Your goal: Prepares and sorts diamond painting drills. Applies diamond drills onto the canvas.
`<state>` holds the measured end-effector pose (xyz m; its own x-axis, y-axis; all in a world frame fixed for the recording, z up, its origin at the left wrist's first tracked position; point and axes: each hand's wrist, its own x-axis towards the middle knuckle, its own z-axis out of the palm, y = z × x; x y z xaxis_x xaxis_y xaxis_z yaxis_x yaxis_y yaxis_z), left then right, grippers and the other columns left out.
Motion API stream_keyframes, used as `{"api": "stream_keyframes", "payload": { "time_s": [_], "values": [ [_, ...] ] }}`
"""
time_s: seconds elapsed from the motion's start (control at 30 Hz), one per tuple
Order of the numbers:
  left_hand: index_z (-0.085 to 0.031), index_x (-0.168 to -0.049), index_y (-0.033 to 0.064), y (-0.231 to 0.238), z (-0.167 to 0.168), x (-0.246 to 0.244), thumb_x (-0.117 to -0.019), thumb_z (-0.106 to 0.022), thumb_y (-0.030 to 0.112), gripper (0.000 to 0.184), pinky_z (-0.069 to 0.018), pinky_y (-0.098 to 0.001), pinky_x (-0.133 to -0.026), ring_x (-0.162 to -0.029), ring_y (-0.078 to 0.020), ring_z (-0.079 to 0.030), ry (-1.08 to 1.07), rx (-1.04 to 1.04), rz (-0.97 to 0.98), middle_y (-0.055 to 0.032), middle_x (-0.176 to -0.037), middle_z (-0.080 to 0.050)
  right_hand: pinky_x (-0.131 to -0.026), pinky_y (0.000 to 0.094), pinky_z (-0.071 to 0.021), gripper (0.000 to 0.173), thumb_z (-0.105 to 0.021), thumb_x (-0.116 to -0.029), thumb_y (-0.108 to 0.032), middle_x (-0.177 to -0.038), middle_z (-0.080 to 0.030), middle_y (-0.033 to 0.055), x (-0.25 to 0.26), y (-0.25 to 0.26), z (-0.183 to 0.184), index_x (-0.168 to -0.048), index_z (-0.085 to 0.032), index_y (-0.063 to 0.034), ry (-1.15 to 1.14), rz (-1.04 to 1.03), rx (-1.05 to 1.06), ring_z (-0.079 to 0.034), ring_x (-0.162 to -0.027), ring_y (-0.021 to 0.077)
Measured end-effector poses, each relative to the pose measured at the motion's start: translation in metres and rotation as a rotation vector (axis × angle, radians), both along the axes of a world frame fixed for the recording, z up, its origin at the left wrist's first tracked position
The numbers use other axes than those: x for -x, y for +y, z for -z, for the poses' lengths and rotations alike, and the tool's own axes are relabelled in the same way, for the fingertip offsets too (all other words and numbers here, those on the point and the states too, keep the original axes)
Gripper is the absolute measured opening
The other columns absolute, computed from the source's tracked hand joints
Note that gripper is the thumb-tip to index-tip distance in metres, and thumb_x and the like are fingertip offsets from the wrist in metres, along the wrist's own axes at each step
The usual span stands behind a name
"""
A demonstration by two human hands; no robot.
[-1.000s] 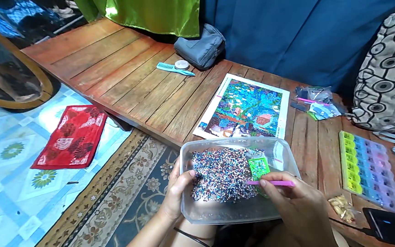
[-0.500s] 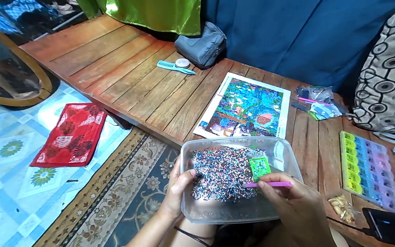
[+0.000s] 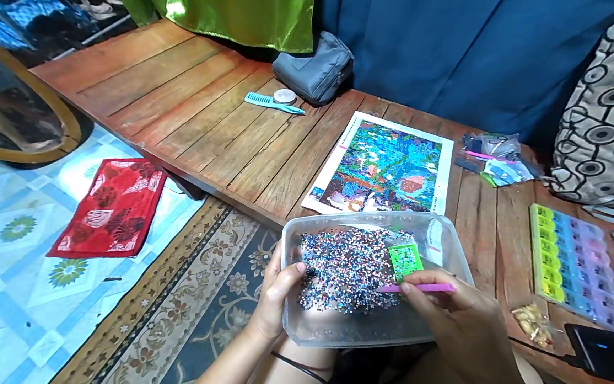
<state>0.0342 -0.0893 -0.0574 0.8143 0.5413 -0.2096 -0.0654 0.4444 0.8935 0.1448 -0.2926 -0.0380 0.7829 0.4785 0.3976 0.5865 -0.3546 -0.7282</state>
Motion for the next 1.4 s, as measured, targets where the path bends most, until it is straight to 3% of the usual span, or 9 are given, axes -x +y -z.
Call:
{"api": "stream_keyframes", "payload": {
  "time_s": [0.27,0.4,0.83,0.97,1.1,1.4],
  "values": [
    [-0.044,-0.146,0.0153,0.0018,0.0023,0.0006,-0.0818,-0.057,0.024,0.066,-0.0577,-0.0251,-0.082,-0.096,-0.0075,-0.069,-0.011,-0.002,0.025,-0.0004,-0.114,-0.068,-0.060,0.0096,-0.0525,0.020,-0.064,-0.0894,-0.022,-0.075,-0.071,-0.0023,-0.0016,-0.0025,0.0000,-0.085,-0.073,-0.0054,-0.001,0.022,-0.027,-0.063,-0.064,-0.0063],
    [-0.046,-0.144,0.0151,0.0014,0.0021,0.0005,-0.0827,-0.056,0.023,0.063,-0.0580,-0.0244,-0.080,-0.092,-0.0064,-0.069,-0.017,0.005,0.021,0.0005,-0.109,-0.069,-0.060,0.0099,-0.0528,0.020,-0.064,-0.0896,-0.022,-0.075,-0.071,-0.0023,-0.0005,-0.0024,-0.0012,-0.086,-0.073,-0.0056,0.007,0.033,-0.016,-0.064,-0.064,-0.0060],
    [-0.044,-0.146,0.0157,0.0026,0.0033,0.0005,-0.0832,-0.055,0.023,0.064,-0.0576,-0.0254,-0.083,-0.097,-0.0072,-0.068,-0.015,-0.019,0.031,-0.0002,-0.114,-0.068,-0.062,0.0112,-0.0547,0.019,-0.064,-0.0892,-0.022,-0.079,-0.072,-0.0015,-0.0013,-0.0018,-0.0003,-0.087,-0.074,-0.0059,0.006,0.036,-0.015,-0.065,-0.067,-0.0044],
    [-0.048,-0.139,0.0144,0.0017,0.0024,0.0000,-0.0826,-0.056,0.023,0.058,-0.0580,-0.0247,-0.081,-0.093,-0.0062,-0.069,-0.017,-0.005,0.012,0.0009,-0.107,-0.069,-0.062,0.0106,-0.0551,0.018,-0.064,-0.0894,-0.021,-0.078,-0.071,-0.0018,-0.0007,-0.0019,0.0003,-0.088,-0.074,-0.0050,0.017,0.033,-0.028,-0.066,-0.067,-0.0050],
    [-0.045,-0.146,0.0160,0.0028,0.0038,0.0001,-0.0831,-0.055,0.024,0.064,-0.0579,-0.0265,-0.083,-0.098,-0.0082,-0.068,-0.025,-0.023,0.033,-0.0005,-0.115,-0.068,-0.061,0.0104,-0.0544,0.018,-0.065,-0.0885,-0.021,-0.076,-0.071,-0.0023,0.0001,-0.0013,-0.0007,-0.087,-0.074,-0.0056,0.017,0.047,-0.020,-0.065,-0.066,-0.0054],
    [-0.046,-0.144,0.0147,0.0019,0.0027,-0.0002,-0.0828,-0.054,0.021,0.062,-0.0576,-0.0240,-0.081,-0.093,-0.0057,-0.068,-0.020,-0.021,0.017,0.0014,-0.109,-0.068,-0.061,0.0104,-0.0531,0.018,-0.064,-0.0885,-0.021,-0.075,-0.071,-0.0023,0.0004,-0.0009,0.0002,-0.087,-0.074,-0.0055,0.023,0.051,-0.012,-0.064,-0.065,-0.0054]
  ]
}}
